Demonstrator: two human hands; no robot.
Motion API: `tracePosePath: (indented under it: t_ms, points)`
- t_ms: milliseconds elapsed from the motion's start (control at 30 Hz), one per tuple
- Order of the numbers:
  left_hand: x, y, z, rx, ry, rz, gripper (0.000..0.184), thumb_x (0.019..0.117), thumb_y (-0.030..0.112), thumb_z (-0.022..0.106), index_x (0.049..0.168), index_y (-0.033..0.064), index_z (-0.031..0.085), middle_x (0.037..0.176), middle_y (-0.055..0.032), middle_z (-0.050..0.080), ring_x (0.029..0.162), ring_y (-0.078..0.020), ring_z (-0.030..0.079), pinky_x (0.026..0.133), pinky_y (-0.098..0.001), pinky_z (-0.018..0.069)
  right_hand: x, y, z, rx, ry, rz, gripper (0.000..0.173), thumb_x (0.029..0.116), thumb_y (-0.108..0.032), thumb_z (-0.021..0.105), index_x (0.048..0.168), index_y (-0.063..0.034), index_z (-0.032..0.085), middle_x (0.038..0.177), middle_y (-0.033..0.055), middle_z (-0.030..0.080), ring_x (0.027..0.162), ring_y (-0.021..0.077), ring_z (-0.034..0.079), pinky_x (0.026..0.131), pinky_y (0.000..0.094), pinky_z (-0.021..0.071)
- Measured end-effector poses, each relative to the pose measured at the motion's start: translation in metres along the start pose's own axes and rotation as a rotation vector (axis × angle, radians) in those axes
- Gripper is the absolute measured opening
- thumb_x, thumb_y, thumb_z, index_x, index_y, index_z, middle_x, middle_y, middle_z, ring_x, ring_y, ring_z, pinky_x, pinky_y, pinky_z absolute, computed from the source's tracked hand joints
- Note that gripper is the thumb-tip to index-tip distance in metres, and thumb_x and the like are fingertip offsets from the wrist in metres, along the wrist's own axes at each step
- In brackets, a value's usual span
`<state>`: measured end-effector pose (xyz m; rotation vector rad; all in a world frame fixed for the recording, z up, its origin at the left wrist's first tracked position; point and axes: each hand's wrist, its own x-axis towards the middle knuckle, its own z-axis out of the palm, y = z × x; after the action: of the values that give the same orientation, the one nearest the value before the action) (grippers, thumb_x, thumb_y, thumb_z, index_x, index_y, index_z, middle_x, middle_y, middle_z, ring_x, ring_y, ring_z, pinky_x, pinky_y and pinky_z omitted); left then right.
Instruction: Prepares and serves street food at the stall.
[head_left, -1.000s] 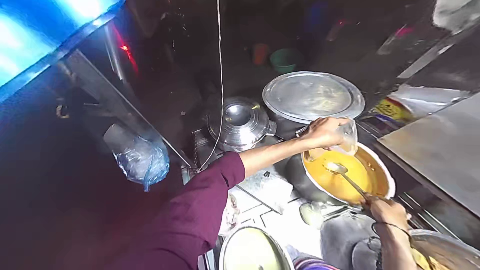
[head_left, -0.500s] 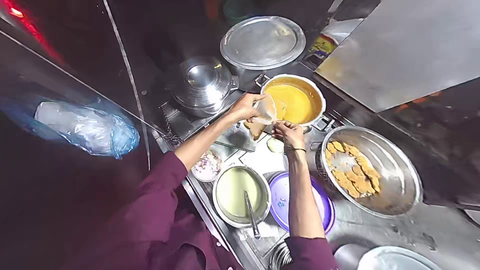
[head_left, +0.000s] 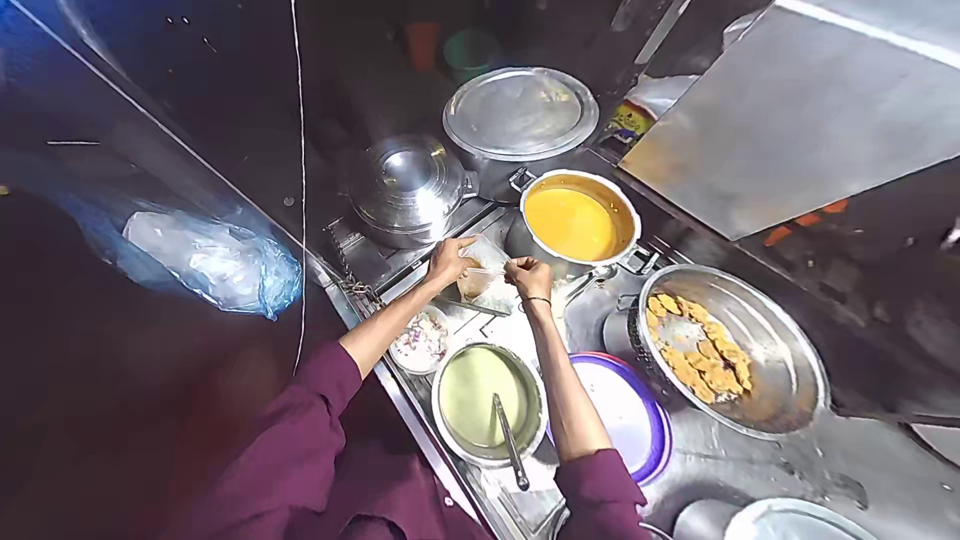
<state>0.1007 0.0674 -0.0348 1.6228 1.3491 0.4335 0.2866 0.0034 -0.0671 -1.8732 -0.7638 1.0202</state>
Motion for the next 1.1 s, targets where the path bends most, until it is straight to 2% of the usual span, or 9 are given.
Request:
tracePosePath:
  t_ms: [200, 267, 367, 433, 567, 667, 833, 967, 1100]
  points:
    - [0.0, -0.019, 0.007, 0.117, -0.018, -0.092, 0.045, 0.0926, -0.001, 0.057, 0.13, 0.0184, 0.071, 0.105, -0.0154, 0.073, 0.068, -0.0214, 0.07, 0.066, -0.0407, 0.0607, -0.004, 0.024, -0.005, -0.1, -0.017, -0.078, 0.015, 0.0892, -0.014, 0.075, 0.099, -0.0025, 0.073, 0.084, 0.0095, 0.074, 0.068, 0.0193, 0.072, 0.07, 0.0401, 0.063]
    - [0.0, -0.025, 0.008, 0.111, -0.022, -0.069, 0.044, 0.0912, -0.002, 0.058, 0.127, 0.018, 0.073, 0.104, -0.0153, 0.074, 0.067, -0.0223, 0.07, 0.065, -0.0425, 0.0611, -0.016, 0.032, -0.009, -0.283, 0.074, -0.278, 0.027, 0.0891, -0.024, 0.077, 0.111, -0.0088, 0.072, 0.104, 0.0092, 0.072, 0.092, 0.0206, 0.071, 0.084, 0.0432, 0.0599]
    - [0.004, -0.023, 0.007, 0.115, -0.029, -0.082, 0.043, 0.0916, 0.0, 0.058, 0.127, 0.019, 0.073, 0.097, -0.0145, 0.074, 0.063, -0.0195, 0.069, 0.064, -0.0392, 0.0613, -0.021, 0.024, -0.006, -0.664, 0.018, -0.674, 0.056, 0.0753, -0.057, 0.081, 0.123, -0.0293, 0.072, 0.153, 0.0123, 0.048, 0.145, 0.0392, 0.037, 0.111, 0.0663, 0.0346]
    - [0.002, -0.027, 0.011, 0.1, -0.042, -0.083, 0.043, 0.0918, 0.0, 0.058, 0.126, 0.0194, 0.074, 0.094, -0.0139, 0.074, 0.059, -0.0179, 0.068, 0.061, -0.037, 0.0605, -0.02, 0.02, 0.012, -0.883, -0.154, -0.67, 0.062, 0.0701, -0.063, 0.083, 0.126, -0.0409, 0.069, 0.166, 0.0096, 0.033, 0.154, 0.0399, 0.023, 0.115, 0.0698, 0.0258]
    - [0.002, -0.023, 0.007, 0.039, -0.107, -0.045, 0.033, 0.0979, 0.003, 0.056, 0.123, 0.0146, 0.074, 0.094, -0.012, 0.075, 0.062, -0.0154, 0.069, 0.066, -0.0342, 0.0613, 0.005, 0.015, 0.042, -0.893, -0.255, -0.608, 0.022, 0.0967, -0.028, 0.067, 0.112, -0.0161, 0.078, 0.124, 0.0121, 0.071, 0.121, 0.0348, 0.062, 0.107, 0.06, 0.0397]
    - [-0.001, -0.021, -0.013, -0.136, -0.153, -0.002, 0.032, 0.0918, 0.003, 0.068, 0.124, 0.0066, 0.07, 0.108, -0.0138, 0.073, 0.074, -0.0179, 0.071, 0.071, -0.0347, 0.0612, 0.012, 0.004, 0.04, -0.807, -0.278, -0.697, 0.023, 0.0994, -0.012, 0.056, 0.105, -0.0068, 0.078, 0.106, 0.0137, 0.075, 0.109, 0.0324, 0.068, 0.107, 0.0518, 0.0449]
    - [-0.033, -0.015, -0.02, 0.101, -0.137, 0.035, 0.135, 0.0575, 0.03, 0.099, 0.163, 0.0104, 0.019, 0.152, -0.0225, 0.048, 0.136, -0.0368, 0.052, 0.111, -0.0578, 0.044, -0.028, -0.049, 0.007, -0.648, -0.152, -0.851, 0.016, 0.095, -0.005, 0.064, 0.103, -0.0068, 0.078, 0.103, 0.0153, 0.075, 0.104, 0.0345, 0.07, 0.099, 0.0558, 0.0512]
    - [-0.077, 0.01, 0.012, -0.057, 0.074, 0.217, 0.112, 0.0594, 0.028, 0.099, 0.15, -0.0045, 0.042, 0.144, -0.0261, 0.053, 0.134, -0.0335, 0.052, 0.116, -0.0458, 0.0418, -0.089, -0.111, -0.015, -0.6, -0.163, -0.953, 0.013, 0.096, -0.007, 0.066, 0.104, -0.0024, 0.075, 0.1, 0.019, 0.074, 0.097, 0.037, 0.072, 0.089, 0.0608, 0.0562]
    - [-0.095, 0.034, 0.028, -0.182, 0.344, 0.323, 0.071, 0.0792, 0.025, 0.088, 0.141, 0.0038, 0.06, 0.136, -0.0209, 0.063, 0.127, -0.0336, 0.06, 0.108, -0.0508, 0.0481, -0.127, -0.128, -0.036, -0.628, -0.114, -1.11, 0.021, 0.1002, -0.01, 0.057, 0.098, 0.0064, 0.07, 0.092, 0.0272, 0.07, 0.087, 0.0467, 0.069, 0.077, 0.0666, 0.0527]
